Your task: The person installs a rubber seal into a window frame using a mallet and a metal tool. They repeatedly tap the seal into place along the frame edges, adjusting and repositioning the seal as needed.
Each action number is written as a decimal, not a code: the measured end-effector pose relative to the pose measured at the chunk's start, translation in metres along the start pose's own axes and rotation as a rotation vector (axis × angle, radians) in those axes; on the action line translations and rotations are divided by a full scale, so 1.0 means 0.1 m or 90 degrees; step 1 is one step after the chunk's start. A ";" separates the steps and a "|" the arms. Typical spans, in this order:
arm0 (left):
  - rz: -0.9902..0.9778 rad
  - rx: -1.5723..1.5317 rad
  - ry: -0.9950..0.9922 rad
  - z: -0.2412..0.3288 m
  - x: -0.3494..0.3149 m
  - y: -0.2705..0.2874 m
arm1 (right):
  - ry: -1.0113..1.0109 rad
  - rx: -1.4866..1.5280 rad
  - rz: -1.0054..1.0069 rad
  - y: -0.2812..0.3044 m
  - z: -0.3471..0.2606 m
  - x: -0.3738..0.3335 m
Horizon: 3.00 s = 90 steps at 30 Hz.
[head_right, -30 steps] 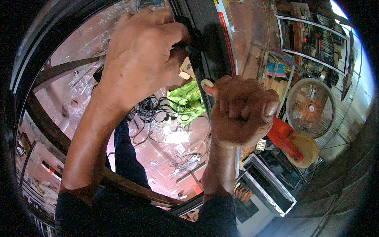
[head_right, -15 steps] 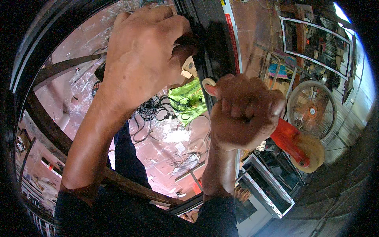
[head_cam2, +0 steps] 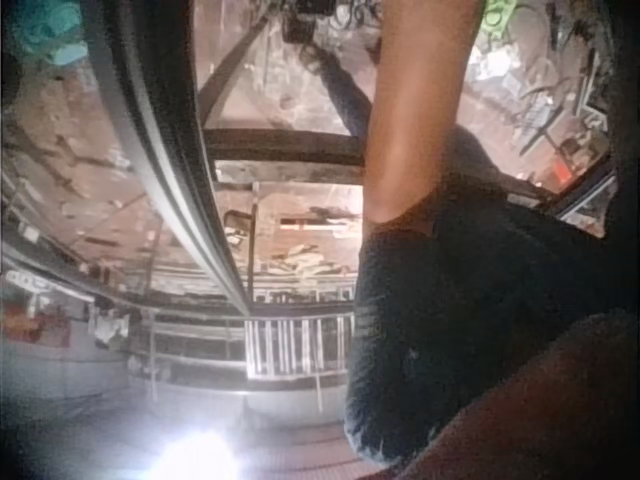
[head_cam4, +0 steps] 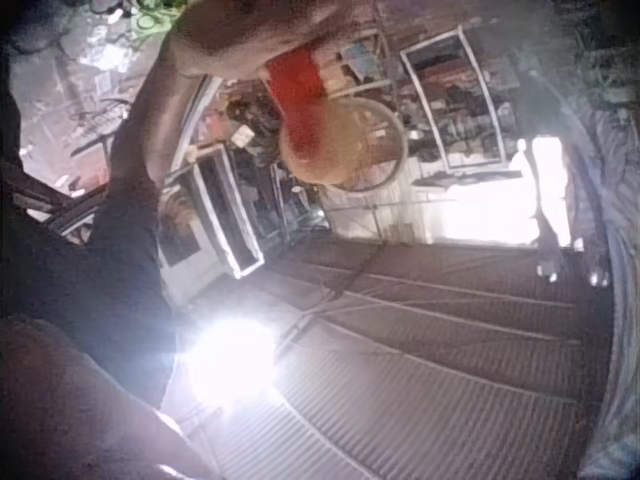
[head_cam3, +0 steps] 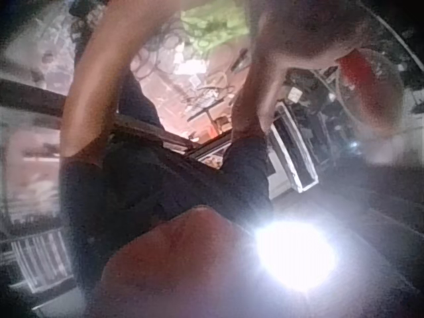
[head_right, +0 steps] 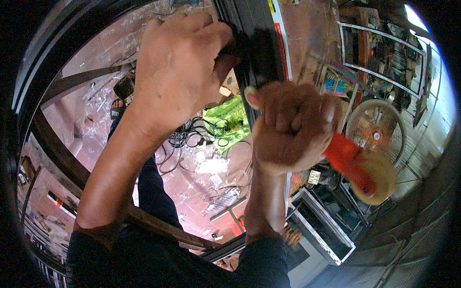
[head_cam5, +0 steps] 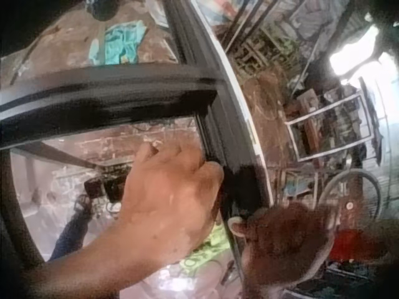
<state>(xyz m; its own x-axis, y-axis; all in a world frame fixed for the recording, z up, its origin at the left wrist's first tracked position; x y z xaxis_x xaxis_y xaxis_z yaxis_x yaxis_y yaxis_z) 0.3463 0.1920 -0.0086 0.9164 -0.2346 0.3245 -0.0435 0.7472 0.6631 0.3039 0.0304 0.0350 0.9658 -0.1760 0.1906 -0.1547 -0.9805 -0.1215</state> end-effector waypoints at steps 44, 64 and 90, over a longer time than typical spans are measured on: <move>-0.052 0.001 -0.011 0.15 0.01 0.02 | 0.018 -0.017 -0.039 0.41 -0.23 -0.53; 0.005 -0.088 -0.039 0.13 0.00 -0.12 | 0.034 -0.039 -0.040 0.58 -0.30 -0.76; -0.132 -0.421 0.074 0.16 0.01 -0.07 | 0.040 -0.156 0.028 1.02 -0.55 -1.45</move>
<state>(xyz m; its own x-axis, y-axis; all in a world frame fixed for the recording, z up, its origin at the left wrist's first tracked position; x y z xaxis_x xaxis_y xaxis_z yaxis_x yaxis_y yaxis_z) 0.3412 0.1769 -0.0018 0.9176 -0.3731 0.1372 0.3544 0.9241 0.1430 0.1366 -0.0485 0.0487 0.9433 -0.2168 0.2514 -0.2496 -0.9625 0.1065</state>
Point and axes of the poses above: each hand's wrist, its own x-axis towards the middle knuckle, its own y-axis out of the back of the hand, z = x × y, the point moved 6 cm from there along x, towards the middle knuckle, and after that the axes turned 6 degrees about -z, right-handed, at the moved point
